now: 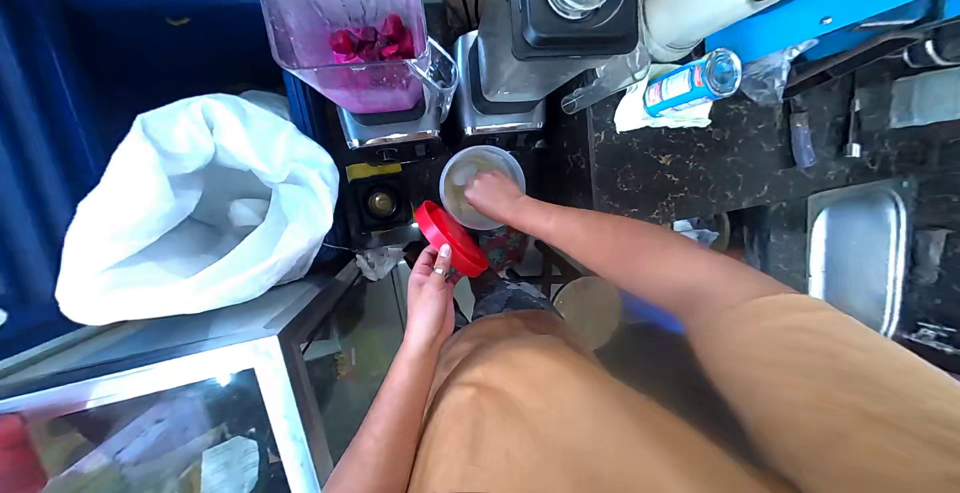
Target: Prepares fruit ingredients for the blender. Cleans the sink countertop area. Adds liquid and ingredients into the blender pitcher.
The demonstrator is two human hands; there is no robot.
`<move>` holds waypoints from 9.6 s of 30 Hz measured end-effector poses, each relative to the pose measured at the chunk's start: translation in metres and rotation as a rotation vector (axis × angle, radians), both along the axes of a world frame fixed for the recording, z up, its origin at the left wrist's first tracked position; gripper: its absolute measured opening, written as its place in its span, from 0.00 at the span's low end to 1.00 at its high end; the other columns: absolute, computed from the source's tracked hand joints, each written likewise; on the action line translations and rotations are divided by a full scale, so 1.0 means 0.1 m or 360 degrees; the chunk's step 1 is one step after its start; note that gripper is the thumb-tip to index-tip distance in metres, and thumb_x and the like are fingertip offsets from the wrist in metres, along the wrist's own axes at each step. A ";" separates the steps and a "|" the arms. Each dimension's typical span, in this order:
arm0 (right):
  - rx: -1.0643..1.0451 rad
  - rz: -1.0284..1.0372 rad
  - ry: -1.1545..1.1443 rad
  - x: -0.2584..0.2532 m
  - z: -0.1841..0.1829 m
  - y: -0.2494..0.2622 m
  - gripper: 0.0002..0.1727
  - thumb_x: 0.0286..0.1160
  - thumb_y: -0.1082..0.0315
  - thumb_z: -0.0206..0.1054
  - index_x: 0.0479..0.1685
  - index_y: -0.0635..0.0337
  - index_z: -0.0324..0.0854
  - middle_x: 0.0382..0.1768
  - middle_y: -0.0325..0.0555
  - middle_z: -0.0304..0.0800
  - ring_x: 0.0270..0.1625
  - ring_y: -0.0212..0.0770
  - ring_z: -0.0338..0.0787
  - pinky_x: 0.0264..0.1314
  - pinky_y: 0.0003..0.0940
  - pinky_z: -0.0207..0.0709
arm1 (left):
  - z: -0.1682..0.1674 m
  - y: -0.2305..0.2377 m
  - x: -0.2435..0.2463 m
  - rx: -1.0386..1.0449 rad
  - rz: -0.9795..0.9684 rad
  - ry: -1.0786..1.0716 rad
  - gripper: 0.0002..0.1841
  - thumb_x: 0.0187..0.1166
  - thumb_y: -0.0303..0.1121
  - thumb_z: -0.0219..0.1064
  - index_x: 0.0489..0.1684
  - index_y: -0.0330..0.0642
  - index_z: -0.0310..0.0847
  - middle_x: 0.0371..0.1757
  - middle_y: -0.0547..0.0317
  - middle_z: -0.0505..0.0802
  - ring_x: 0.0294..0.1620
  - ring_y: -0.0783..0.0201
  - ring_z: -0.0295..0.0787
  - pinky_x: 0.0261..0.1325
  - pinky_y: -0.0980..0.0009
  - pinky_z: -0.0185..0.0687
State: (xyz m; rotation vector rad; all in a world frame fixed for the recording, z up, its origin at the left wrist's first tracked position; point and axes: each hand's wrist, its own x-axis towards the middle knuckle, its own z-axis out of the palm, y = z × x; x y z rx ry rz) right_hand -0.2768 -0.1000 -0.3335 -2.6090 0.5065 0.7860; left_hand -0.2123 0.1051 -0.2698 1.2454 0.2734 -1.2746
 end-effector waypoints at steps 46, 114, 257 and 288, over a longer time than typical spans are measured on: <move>0.1746 -0.2097 -0.0839 -1.45 -0.02 -0.47 0.12 0.90 0.57 0.60 0.61 0.49 0.82 0.26 0.33 0.71 0.19 0.25 0.65 0.22 0.20 0.62 | 0.53 -0.14 0.12 0.0141 0.0162 -0.0457 0.14 0.92 0.32 0.55 0.66 0.34 0.76 0.53 0.45 0.91 0.54 0.53 0.91 0.60 0.52 0.89; -0.0284 -0.1862 -0.2031 -1.36 2.29 -1.56 0.54 0.50 0.64 0.89 0.81 0.62 0.59 0.71 0.51 0.79 0.73 0.40 0.83 0.76 0.39 0.81 | 0.13 -0.43 0.70 0.0216 -0.1652 -0.2625 0.24 0.72 0.48 0.75 0.68 0.58 0.86 0.66 0.49 0.90 0.70 0.43 0.83 0.77 0.34 0.67; -0.0990 0.0892 -0.0495 1.84 3.14 -1.21 0.34 0.64 0.58 0.74 0.78 0.39 0.78 0.60 0.55 0.85 0.62 0.61 0.82 0.63 0.61 0.66 | 0.29 1.13 1.91 0.1110 -0.0960 -0.2570 0.26 0.79 0.58 0.53 0.52 0.50 0.91 0.54 0.50 0.93 0.62 0.45 0.87 0.69 0.42 0.74; -0.0968 0.0820 -0.0540 1.98 3.05 -1.39 0.37 0.63 0.57 0.74 0.80 0.37 0.77 0.63 0.52 0.84 0.64 0.59 0.80 0.65 0.60 0.64 | 0.26 1.13 1.91 0.1115 -0.0929 -0.2598 0.28 0.79 0.60 0.51 0.51 0.51 0.91 0.53 0.49 0.93 0.60 0.45 0.88 0.68 0.41 0.74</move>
